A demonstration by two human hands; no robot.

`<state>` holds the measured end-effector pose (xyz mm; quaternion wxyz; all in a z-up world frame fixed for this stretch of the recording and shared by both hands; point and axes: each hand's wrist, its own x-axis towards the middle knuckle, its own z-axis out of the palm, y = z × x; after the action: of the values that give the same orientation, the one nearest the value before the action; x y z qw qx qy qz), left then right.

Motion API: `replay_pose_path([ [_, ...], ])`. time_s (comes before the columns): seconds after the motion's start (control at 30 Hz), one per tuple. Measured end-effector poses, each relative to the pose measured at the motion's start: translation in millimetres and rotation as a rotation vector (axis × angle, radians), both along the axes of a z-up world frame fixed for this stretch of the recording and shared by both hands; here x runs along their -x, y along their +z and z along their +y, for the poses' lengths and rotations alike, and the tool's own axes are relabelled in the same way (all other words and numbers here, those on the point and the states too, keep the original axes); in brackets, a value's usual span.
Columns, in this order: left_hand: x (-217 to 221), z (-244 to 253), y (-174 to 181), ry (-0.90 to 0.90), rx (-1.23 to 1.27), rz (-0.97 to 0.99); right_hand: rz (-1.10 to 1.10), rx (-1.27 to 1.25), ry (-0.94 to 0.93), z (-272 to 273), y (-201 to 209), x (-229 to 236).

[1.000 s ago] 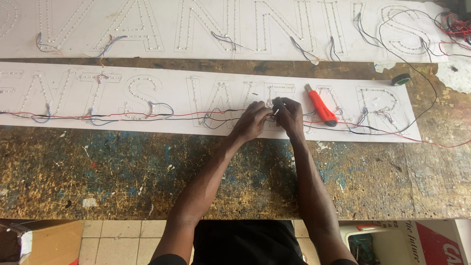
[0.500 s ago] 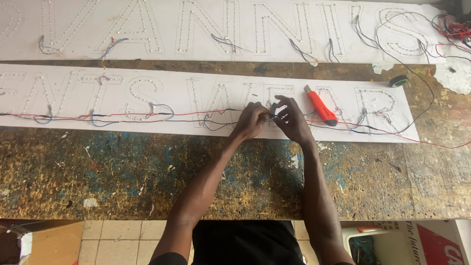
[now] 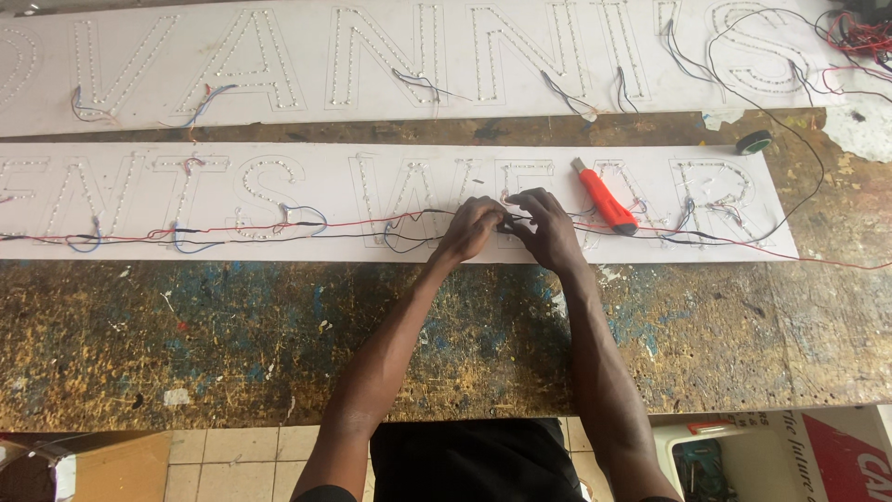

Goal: The person is assembling an LED sign by connecting wires to light bulbs arranged in letter shapes on a white board. They use a hot glue gun to secure the connections and pliers to manipulate the wires. The task involves careful handling of small components and precise placement of wires.

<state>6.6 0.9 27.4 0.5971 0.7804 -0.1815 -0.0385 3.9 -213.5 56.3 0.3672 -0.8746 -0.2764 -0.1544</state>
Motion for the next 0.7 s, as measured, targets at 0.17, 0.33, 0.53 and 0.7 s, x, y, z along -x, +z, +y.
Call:
replay_pose_path([
  [0.17, 2, 2, 12, 0.000, 0.000, -0.033, 0.057, -0.264, 0.070, 5, 2, 0],
  [0.33, 3, -1, -4, 0.003, -0.051, -0.105, 0.124, -0.449, -0.011, 10, -15, -5],
  [0.53, -6, -7, -39, 0.077, -0.209, -0.426, 0.181, -0.287, -0.274, 28, -6, -4],
  [0.7, -14, -6, -51, 0.070, -0.306, -0.610, 0.173, -0.176, -0.363, 24, -34, -21],
])
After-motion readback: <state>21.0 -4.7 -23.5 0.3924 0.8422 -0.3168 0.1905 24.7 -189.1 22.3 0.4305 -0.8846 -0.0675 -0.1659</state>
